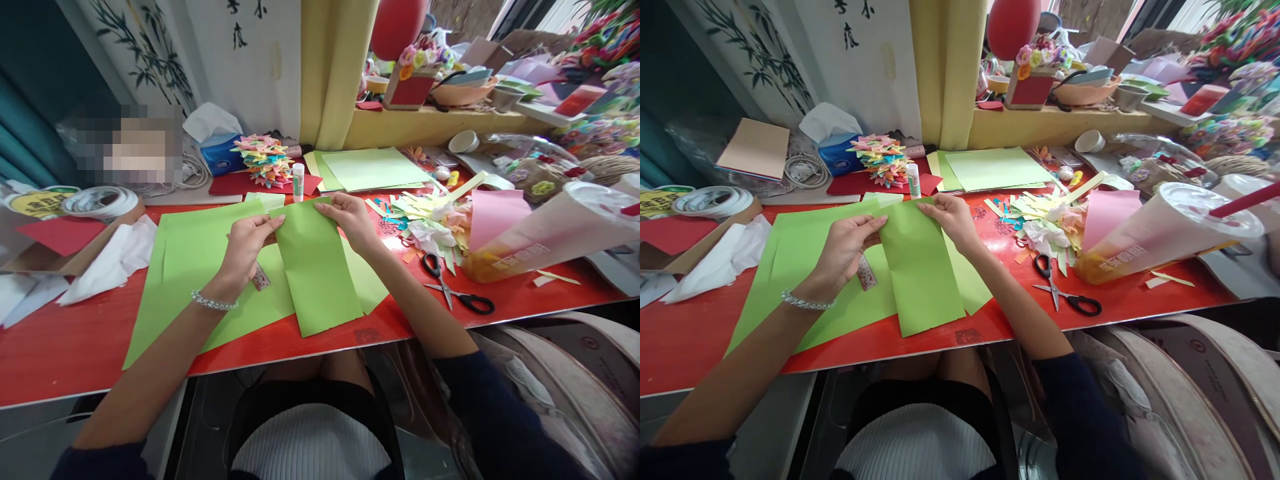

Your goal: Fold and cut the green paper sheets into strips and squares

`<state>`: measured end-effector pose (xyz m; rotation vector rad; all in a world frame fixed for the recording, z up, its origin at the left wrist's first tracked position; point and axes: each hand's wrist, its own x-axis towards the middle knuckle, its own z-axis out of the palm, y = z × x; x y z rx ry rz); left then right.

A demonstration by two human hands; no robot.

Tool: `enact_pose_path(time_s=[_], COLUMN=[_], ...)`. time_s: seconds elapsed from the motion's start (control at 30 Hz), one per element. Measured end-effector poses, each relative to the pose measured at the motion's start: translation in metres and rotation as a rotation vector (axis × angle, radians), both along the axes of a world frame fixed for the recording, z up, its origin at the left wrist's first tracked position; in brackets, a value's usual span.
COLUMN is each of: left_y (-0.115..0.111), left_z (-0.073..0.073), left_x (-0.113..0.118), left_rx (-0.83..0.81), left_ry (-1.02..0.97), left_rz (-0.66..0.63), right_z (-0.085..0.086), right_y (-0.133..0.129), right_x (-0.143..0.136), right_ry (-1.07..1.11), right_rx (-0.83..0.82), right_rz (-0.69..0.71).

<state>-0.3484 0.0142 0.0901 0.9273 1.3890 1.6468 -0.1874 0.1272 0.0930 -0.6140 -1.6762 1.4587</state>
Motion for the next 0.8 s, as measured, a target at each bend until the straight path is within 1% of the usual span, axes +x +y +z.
enact_pose_path(time_s=[0.27,0.43,0.6,0.67,0.73,0.8], left_y=[-0.001,-0.001,-0.001,-0.001,-0.001,-0.001], left_z=[0.001,0.002,0.004,0.004,0.003,0.002], left_x=[0.001,0.0,0.003,0.003,0.004,0.004], left_rx=[0.043,0.05,0.019,-0.003,-0.003,0.006], left_ry=[0.013,0.002,-0.033,-0.047,-0.05,-0.044], left_rz=[0.031,0.017,0.022,0.024,0.02,0.007], right_z=[0.005,0.008,0.011,0.015,0.022,0.033], right_y=[-0.002,-0.002,0.006,0.011,0.014,0.013], right_x=[0.001,0.001,0.006,0.012,0.017,0.017], right_ry=[-0.058,-0.074,-0.129,-0.131,-0.118,-0.162], right_rx=[0.019,0.01,-0.028,-0.028,0.058,0.262], right_rz=[0.001,0.023,0.089,0.076,0.005,-0.088])
